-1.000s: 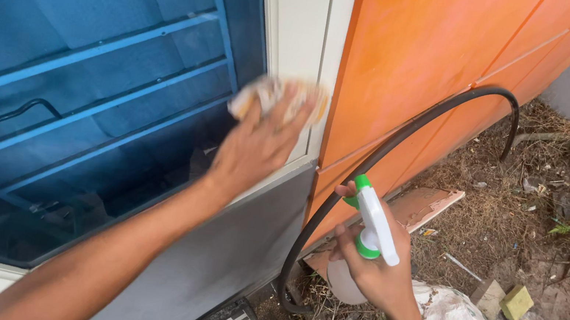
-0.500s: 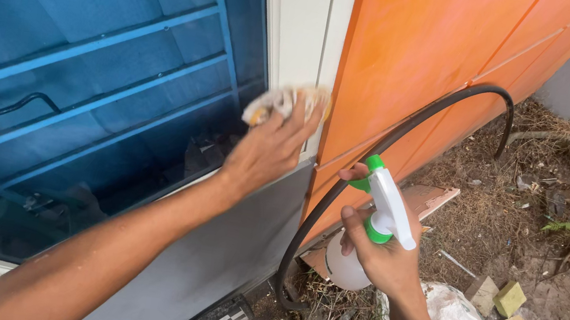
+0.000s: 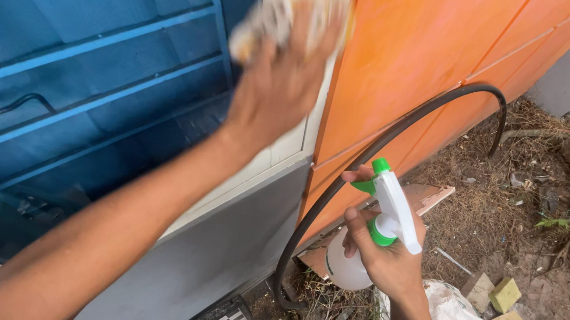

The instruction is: The person cleans a window frame and the glass using a spray bottle and a cloth, wiping the white frame and the glass pane repeatedly.

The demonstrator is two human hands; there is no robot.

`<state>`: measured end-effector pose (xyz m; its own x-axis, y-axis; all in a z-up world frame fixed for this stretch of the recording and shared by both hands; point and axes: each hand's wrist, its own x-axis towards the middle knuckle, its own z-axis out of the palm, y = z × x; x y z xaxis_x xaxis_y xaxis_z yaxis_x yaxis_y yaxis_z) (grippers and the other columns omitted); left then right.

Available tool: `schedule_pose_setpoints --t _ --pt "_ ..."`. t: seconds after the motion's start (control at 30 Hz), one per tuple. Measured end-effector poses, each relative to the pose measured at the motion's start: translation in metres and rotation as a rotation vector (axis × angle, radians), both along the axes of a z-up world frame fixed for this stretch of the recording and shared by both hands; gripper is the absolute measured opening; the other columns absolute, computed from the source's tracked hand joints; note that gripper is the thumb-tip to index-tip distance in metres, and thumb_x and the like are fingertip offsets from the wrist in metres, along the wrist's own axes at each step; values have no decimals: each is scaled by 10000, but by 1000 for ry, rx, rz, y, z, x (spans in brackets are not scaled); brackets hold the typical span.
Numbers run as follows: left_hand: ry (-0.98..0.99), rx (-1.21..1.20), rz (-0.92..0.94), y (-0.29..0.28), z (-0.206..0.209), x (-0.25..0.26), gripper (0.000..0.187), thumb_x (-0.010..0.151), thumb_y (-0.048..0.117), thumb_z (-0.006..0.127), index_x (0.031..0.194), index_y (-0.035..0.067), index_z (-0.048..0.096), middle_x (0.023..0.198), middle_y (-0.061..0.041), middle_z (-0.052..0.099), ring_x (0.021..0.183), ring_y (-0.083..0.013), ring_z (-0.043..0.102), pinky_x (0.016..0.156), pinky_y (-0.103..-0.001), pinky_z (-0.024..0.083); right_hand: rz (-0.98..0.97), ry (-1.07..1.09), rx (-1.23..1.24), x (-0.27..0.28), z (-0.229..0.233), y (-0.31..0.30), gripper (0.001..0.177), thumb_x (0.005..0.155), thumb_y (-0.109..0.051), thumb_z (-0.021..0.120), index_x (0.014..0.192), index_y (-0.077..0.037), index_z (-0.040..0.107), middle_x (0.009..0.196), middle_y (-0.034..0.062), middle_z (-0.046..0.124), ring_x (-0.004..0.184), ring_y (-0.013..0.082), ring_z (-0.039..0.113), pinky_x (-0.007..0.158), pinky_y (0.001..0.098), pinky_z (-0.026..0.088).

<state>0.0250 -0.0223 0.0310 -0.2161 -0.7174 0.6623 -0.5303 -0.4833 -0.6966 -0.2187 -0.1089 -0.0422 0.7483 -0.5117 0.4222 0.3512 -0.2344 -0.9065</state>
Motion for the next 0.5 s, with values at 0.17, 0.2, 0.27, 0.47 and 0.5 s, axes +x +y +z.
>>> schedule_pose_setpoints --t 0.17,0.2,0.27,0.47,0.5 --pt "8 223 7 12 -39 -5 320 959 186 622 1201 33 764 1613 -133 433 1450 -382 402 949 -460 497 4 33 4 -3 -4 -4 523 910 53 632 1411 62 482 1277 169 696 517 88 618 453 236 528" --pt "-18 120 -19 10 -28 0 323 974 196 615 1206 31 766 1601 -133 424 1442 -376 401 963 -489 506 6 34 6 -3 -4 -3 523 910 53 632 1411 62 482 1277 169 696 517 88 618 453 235 528" --pt "-22 -44 -55 2 7 14 321 979 186 614 1212 21 761 1588 -135 435 1433 -381 408 992 -508 482 15 22 24 -2 -3 -3 531 903 44 628 1411 63 472 1280 173 691 528 83 623 451 235 535" --pt "60 -234 -134 -13 61 15 317 994 156 614 1230 -10 746 1549 -139 471 1408 -397 430 1080 -562 410 4 -66 -47 3 10 2 508 915 28 649 1395 73 492 1269 198 689 565 92 649 445 234 548" --pt "63 -227 -138 -11 51 10 317 996 151 613 1233 -15 744 1542 -140 477 1404 -400 434 1094 -571 398 5 -63 -46 2 12 4 508 915 28 649 1395 73 492 1269 198 689 565 92 649 445 234 548"
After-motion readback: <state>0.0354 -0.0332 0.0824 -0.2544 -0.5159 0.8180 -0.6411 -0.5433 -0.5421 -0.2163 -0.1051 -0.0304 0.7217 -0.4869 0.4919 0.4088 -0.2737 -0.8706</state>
